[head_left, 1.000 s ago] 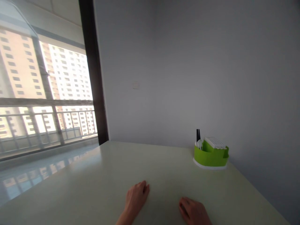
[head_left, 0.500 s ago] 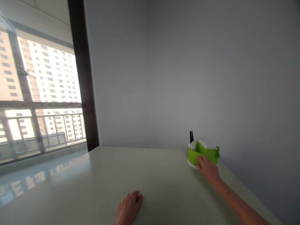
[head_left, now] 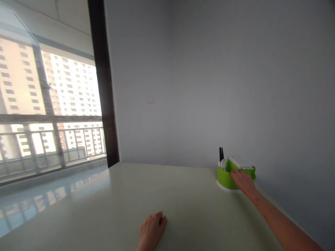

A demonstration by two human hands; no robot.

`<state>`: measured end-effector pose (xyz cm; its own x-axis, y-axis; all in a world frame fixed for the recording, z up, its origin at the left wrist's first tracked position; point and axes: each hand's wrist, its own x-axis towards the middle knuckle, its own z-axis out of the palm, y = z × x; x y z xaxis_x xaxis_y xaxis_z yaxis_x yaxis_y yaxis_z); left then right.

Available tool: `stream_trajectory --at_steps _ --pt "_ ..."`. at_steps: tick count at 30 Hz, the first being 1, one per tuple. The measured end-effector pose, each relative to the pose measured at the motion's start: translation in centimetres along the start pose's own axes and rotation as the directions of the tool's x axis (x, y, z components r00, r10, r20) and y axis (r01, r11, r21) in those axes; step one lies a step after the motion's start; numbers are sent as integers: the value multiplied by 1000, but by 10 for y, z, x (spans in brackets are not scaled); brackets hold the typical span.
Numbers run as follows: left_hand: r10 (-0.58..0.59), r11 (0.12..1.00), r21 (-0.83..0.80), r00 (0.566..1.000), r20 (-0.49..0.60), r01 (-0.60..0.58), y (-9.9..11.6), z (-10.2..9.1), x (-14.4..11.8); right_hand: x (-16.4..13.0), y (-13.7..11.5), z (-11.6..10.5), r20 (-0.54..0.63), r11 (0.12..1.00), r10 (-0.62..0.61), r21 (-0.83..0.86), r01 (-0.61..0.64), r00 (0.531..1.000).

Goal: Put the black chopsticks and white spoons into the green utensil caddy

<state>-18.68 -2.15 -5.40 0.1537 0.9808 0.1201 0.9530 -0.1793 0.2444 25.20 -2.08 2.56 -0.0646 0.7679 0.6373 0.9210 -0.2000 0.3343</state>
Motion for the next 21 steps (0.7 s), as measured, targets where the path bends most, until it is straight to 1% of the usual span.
stream_trajectory --at_steps 3,5,10,16,21 --pt "-2 1000 1 1000 6 2 0 1 1 -2 1 -2 22 998 -56 -24 57 998" --pt "0 1000 -1 1000 -7 0 -1 4 3 -5 -3 -6 26 997 -65 -41 66 998" --pt "21 1000 -9 999 -44 -21 -3 8 4 -23 -23 -27 23 995 -57 -78 59 998" --pt "14 1000 -15 1000 -26 -15 1 2 2 -48 -59 -61 13 992 -95 -79 96 995" --pt "-3 1000 -13 1000 -3 3 3 0 1 -67 -104 -92 -57 986 -154 -75 149 986"
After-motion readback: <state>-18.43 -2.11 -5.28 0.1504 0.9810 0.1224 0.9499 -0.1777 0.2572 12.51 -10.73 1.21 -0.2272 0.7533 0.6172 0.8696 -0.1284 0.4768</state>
